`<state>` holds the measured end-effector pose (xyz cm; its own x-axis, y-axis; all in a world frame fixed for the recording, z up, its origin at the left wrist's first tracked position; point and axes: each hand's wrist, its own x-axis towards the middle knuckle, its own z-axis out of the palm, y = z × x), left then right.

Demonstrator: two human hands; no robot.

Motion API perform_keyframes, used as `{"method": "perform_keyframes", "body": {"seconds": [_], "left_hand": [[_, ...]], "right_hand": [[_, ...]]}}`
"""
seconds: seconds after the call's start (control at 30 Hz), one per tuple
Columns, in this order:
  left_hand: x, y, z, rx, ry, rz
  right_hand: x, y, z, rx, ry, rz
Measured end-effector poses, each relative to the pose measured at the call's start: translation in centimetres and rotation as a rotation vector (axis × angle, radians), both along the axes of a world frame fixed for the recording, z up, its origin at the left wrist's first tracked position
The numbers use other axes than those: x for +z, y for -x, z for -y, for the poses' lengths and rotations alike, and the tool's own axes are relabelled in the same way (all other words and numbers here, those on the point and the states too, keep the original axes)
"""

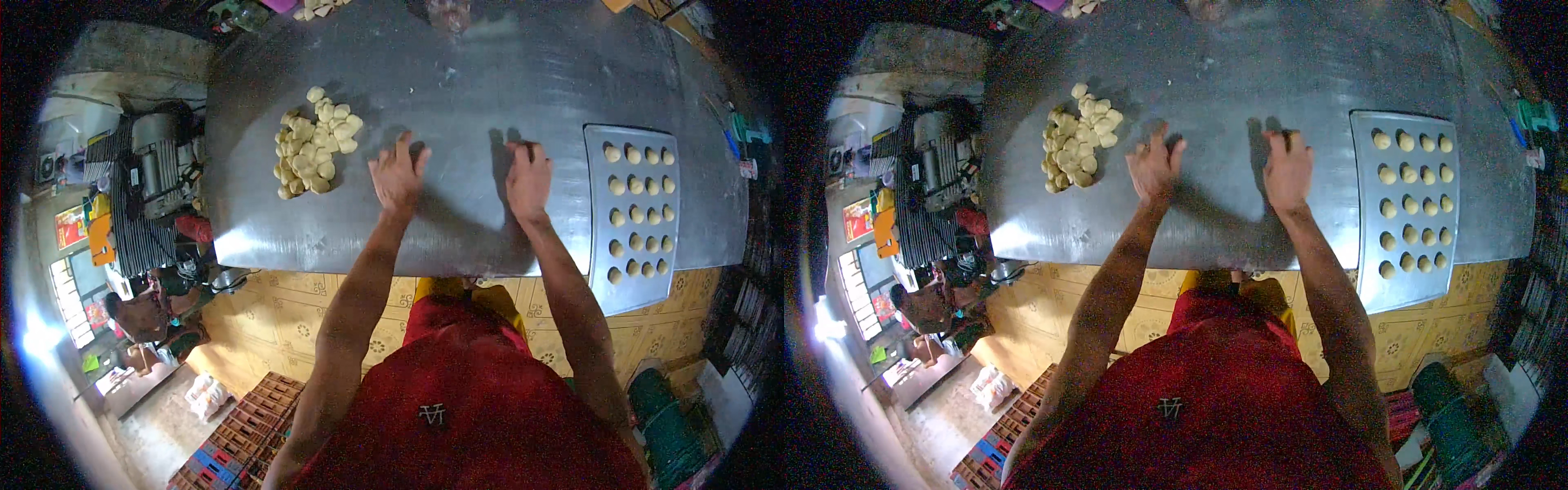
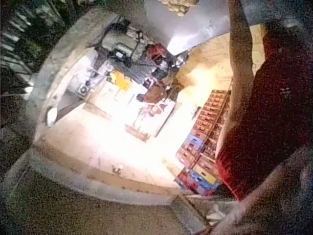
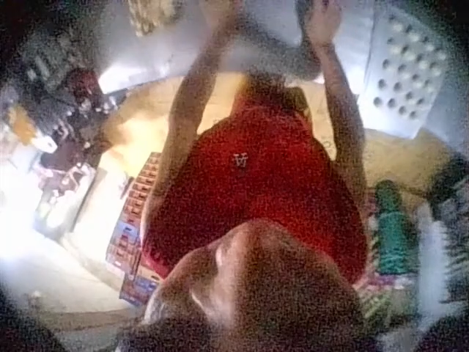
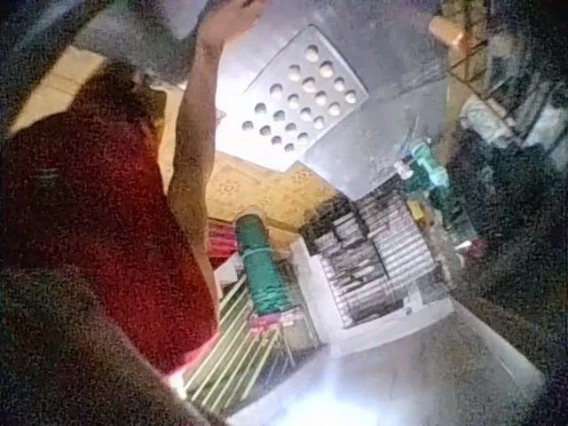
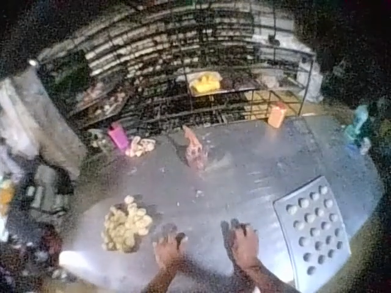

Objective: Shape pieces of dough into balls and place them on a tray.

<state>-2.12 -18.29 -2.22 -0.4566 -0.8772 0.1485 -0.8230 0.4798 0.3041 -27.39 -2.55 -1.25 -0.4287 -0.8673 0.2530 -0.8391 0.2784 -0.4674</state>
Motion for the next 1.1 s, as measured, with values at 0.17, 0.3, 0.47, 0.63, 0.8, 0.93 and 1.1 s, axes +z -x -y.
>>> {"method": "perform_keyframes", "body": {"seconds": [0.17, 0.3, 0.47, 0.63, 0.8, 0.93, 1.1], "left_hand": [[0.2, 1.6, 1.9, -0.173, -0.125, -0.098], [0.2, 3.9, 3.5, -0.168, -0.028, -0.036], [-0.1, 4.5, 4.4, -0.173, -0.091, -0.127], [-1.1, 5.4, 6.5, -0.364, -0.02, -0.184], [-1.2, 9.0, 7.2, -0.283, -0.009, -0.15], [-0.9, 8.0, 7.5, -0.404, -0.124, -0.197], [-1.7, 8.5, 9.3, -0.477, -0.06, -0.176]], "right_hand": [[0.3, 1.7, 0.6, 0.16, 0.091, 0.06], [-0.8, 2.8, 4.8, 0.022, 0.007, -0.074], [-0.5, 1.8, 6.3, 0.043, -0.019, 0.156], [-0.6, 3.2, 6.1, 0.055, -0.032, 0.08], [-0.9, 2.7, 11.0, -0.045, -0.034, 0.03], [1.6, 2.2, 10.0, 0.08, 0.053, 0.148], [-0.4, 4.3, 10.5, -0.012, -0.126, 0.021]]}}
